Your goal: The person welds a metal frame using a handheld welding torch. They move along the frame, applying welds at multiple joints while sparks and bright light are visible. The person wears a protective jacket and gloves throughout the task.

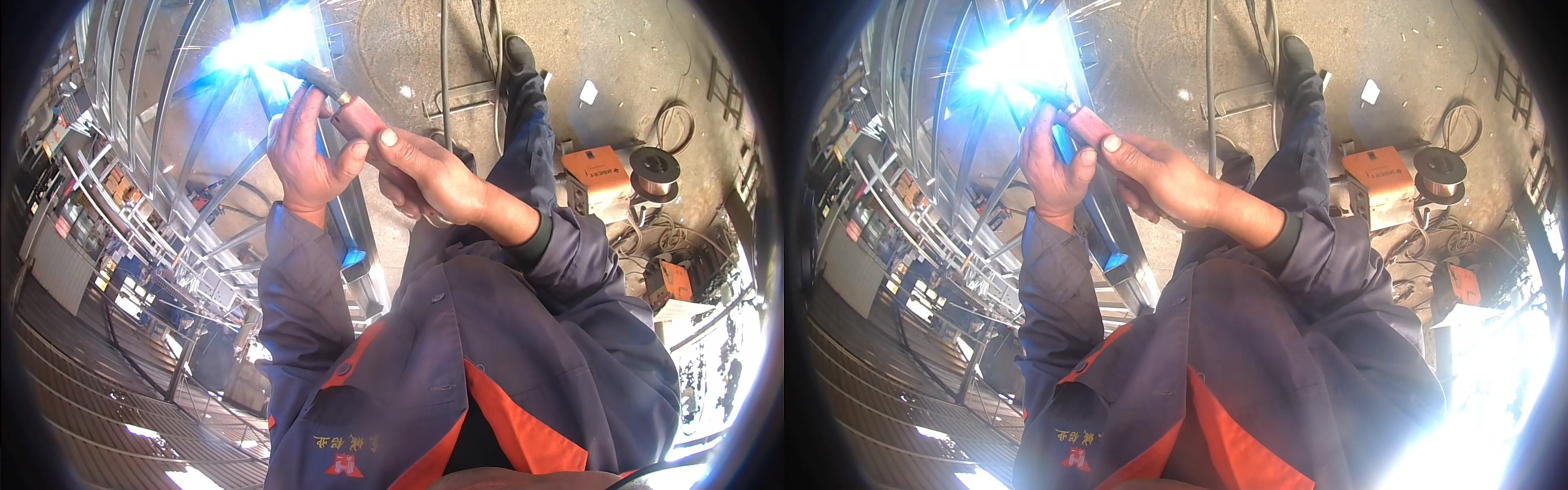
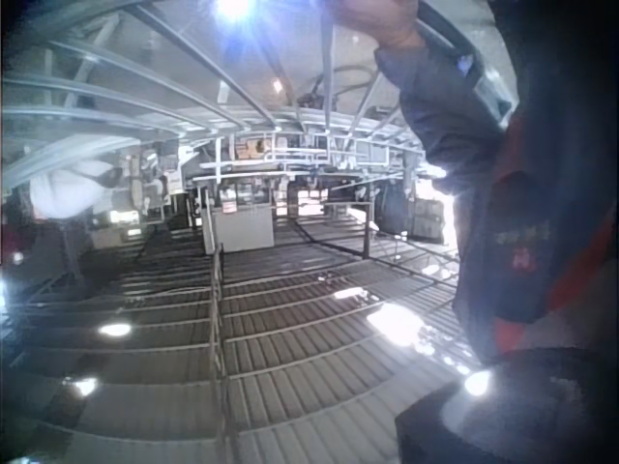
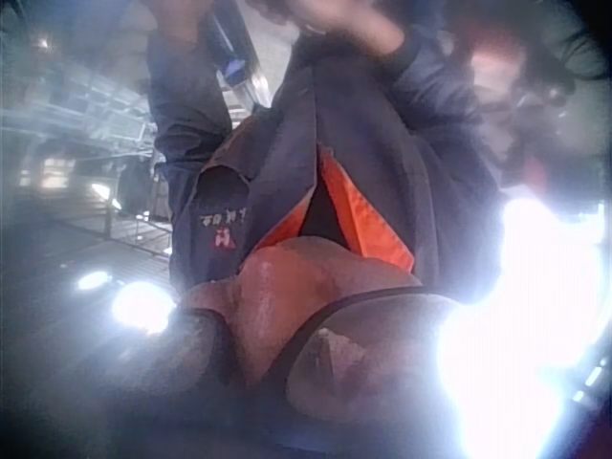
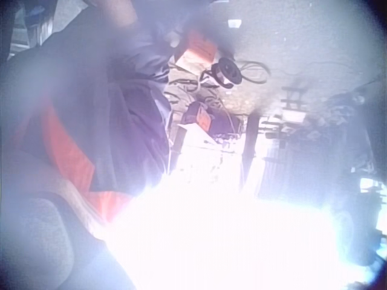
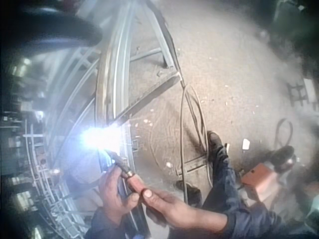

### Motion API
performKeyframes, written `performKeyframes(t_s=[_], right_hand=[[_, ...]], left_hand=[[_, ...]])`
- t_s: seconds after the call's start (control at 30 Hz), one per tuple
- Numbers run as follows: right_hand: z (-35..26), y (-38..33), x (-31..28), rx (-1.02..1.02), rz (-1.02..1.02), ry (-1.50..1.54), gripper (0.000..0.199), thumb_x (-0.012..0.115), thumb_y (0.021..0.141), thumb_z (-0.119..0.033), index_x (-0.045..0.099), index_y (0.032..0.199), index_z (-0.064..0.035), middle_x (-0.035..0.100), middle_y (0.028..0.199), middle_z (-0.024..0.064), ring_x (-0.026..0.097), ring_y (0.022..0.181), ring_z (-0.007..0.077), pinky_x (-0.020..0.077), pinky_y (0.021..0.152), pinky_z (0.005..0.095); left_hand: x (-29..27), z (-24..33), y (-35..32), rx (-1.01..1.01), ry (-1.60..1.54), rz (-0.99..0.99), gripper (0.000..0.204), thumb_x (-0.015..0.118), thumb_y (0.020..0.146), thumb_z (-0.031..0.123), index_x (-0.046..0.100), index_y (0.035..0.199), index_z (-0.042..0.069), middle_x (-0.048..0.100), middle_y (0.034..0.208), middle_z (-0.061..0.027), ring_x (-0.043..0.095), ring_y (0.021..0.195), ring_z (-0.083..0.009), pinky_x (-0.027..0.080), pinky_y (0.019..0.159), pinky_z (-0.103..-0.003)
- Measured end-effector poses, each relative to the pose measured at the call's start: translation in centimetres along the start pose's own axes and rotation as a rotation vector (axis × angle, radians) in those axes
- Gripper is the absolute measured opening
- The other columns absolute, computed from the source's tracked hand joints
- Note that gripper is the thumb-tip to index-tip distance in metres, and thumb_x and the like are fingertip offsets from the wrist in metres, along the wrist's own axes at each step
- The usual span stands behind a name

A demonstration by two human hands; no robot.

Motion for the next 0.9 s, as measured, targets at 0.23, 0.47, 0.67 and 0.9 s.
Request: performKeyframes(t_s=[0.23,0.47,0.67,0.9], right_hand=[[0.3,-0.1,0.0,0.016,-0.022,0.031,0.072,0.041,0.111,-0.065,0.052,0.144,-0.0017,0.054,0.071,0.0033,0.048,0.053,0.0105,0.0392,0.049,0.0266],[0.2,0.1,0.1,0.021,-0.012,0.064,0.073,0.042,0.112,-0.063,0.049,0.150,-0.0015,0.053,0.071,0.0034,0.048,0.052,0.0103,0.0389,0.048,0.0262],[0.1,0.0,0.0,0.022,-0.016,0.062,0.069,0.043,0.112,-0.062,0.052,0.147,-0.0031,0.054,0.072,0.0035,0.047,0.053,0.0105,0.0389,0.049,0.0263],[-0.1,0.0,0.0,0.019,-0.017,0.061,0.068,0.044,0.112,-0.062,0.053,0.144,-0.0024,0.053,0.072,0.0042,0.047,0.053,0.0108,0.0388,0.049,0.0268]], left_hand=[[0.1,0.4,0.0,0.036,0.078,0.001,0.085,0.073,0.089,0.070,0.067,0.134,-0.002,0.072,0.122,-0.0165,0.071,0.088,-0.0276,0.055,0.076,-0.042],[0.0,0.5,0.2,0.049,0.059,0.008,0.083,0.073,0.089,0.067,0.065,0.134,-0.002,0.072,0.120,-0.0158,0.071,0.087,-0.0277,0.054,0.075,-0.041],[-0.1,0.9,0.3,0.066,0.092,0.016,0.082,0.074,0.089,0.065,0.065,0.134,-0.002,0.072,0.121,-0.0157,0.072,0.088,-0.0276,0.054,0.076,-0.041],[0.0,0.8,0.3,0.072,0.078,0.017,0.083,0.073,0.089,0.067,0.066,0.134,-0.002,0.072,0.121,-0.0157,0.072,0.088,-0.0283,0.054,0.076,-0.041]])
Point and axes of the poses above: each hand's wrist, its own y-axis towards the middle knuckle, its own x-axis out of the palm, z = x × y, the point moved 9 cm from there along y, towards the middle knuckle
